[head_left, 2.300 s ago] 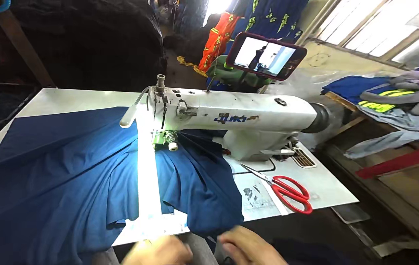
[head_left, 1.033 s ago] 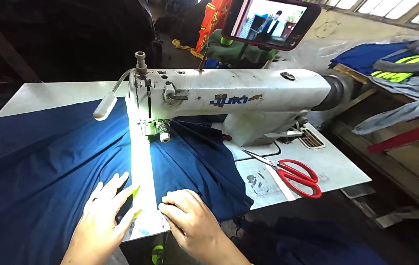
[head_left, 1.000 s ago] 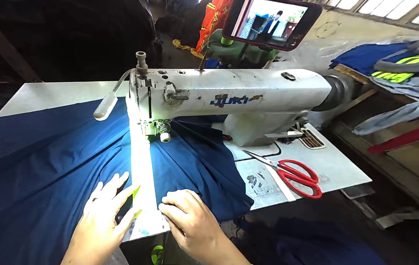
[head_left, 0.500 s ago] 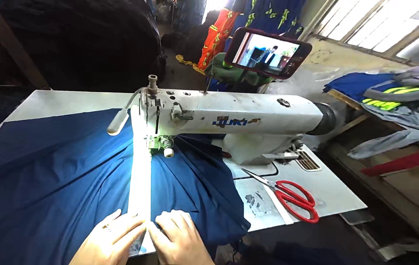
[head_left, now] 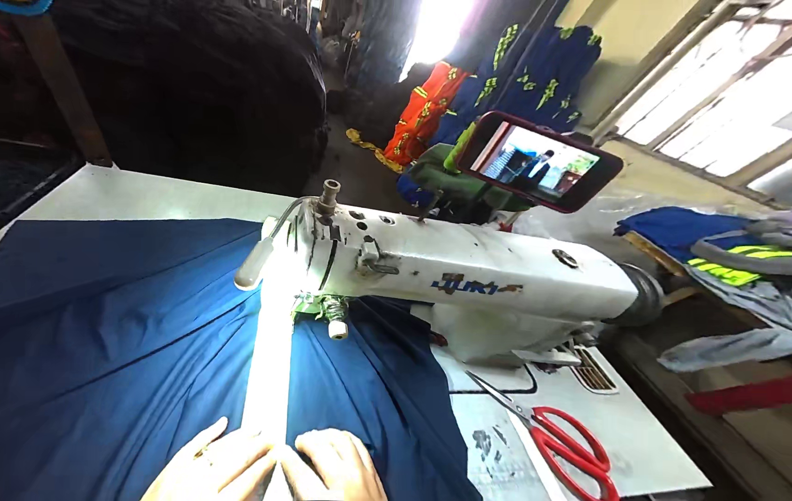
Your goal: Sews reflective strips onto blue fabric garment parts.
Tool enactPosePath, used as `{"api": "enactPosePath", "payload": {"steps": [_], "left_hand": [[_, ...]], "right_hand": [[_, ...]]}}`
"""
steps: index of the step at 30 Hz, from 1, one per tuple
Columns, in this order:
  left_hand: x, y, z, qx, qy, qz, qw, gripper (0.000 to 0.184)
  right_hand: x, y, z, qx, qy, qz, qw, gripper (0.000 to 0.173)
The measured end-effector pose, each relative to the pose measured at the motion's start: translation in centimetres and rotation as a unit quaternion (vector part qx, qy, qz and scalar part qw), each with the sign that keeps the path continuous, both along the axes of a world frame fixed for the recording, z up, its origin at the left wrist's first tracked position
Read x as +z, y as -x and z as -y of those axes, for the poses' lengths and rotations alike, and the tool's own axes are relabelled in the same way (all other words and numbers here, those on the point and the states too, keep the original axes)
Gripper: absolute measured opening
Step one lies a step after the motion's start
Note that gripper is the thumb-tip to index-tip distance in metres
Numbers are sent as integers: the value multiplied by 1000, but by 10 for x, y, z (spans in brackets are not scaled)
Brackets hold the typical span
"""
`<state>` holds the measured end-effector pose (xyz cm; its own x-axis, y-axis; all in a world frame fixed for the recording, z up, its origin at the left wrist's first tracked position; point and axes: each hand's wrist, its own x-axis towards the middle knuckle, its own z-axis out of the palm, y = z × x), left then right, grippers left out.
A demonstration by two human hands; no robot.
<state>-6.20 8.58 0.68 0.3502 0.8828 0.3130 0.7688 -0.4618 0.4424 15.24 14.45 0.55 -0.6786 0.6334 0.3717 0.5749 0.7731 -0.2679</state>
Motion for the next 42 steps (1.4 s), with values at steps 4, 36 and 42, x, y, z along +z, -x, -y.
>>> {"api": "enactPosePath", "payload": {"steps": [4,36,42], "left_hand": [[1,13,-35,-7,31,-13,999,36],[39,25,-123,60,177,-40,982,45],[35,25,-123,63,150,-28,986,45]], "right_hand": [[5,16,-31,-22,0,5,1000,25],[189,-269,-278,-517,80,30,852,53],[54,-297,-201,-417,-62,-227,878,44]]}}
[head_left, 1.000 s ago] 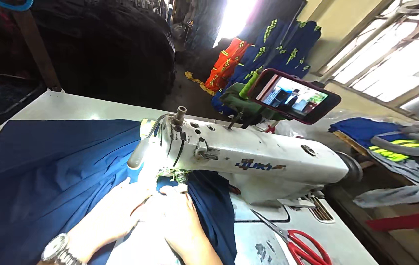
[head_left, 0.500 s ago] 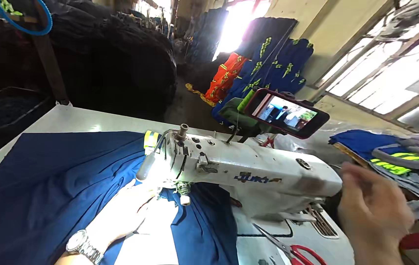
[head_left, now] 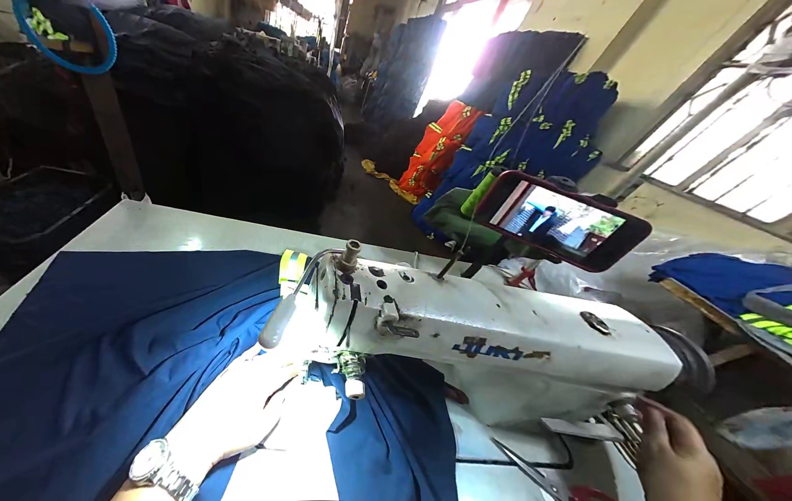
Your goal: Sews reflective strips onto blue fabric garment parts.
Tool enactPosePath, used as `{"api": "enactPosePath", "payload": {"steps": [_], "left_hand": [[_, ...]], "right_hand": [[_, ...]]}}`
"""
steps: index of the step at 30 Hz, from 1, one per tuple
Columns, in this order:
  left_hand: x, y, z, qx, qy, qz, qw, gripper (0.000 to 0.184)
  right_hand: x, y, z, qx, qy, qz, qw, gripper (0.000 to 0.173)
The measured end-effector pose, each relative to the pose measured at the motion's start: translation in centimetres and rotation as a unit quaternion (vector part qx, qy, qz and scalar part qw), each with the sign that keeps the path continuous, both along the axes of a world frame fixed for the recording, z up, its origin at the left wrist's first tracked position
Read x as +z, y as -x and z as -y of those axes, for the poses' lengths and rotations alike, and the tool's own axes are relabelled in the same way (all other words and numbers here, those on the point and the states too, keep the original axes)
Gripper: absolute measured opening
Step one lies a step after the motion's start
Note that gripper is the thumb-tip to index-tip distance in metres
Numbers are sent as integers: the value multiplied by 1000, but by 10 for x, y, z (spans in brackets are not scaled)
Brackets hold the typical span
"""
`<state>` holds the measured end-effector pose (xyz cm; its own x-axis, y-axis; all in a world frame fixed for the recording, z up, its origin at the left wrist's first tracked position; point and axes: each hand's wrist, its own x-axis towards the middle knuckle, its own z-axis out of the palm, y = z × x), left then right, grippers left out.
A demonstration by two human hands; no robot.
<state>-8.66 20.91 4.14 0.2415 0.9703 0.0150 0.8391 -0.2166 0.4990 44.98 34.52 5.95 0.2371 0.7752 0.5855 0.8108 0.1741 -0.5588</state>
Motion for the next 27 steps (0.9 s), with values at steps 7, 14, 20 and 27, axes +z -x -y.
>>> {"api": "enactPosePath", "payload": {"steps": [7,14,20,27], "left_hand": [[-23,5,-3,-3,-62,-23,998,44],[-2,2,-2,-7,-6,2,1000,44],[-4,2,-2,8,-106,-33,994,36],[-28,31,-58,149,1,-89,985,48]], "right_hand": [[94,24,-29,-21,48,-62,997,59],[51,16,-27,14,-90,-78,993,50],[30,170,99,262,31,148,953,30],[-25,328,47,312,266,223,884,39]]}}
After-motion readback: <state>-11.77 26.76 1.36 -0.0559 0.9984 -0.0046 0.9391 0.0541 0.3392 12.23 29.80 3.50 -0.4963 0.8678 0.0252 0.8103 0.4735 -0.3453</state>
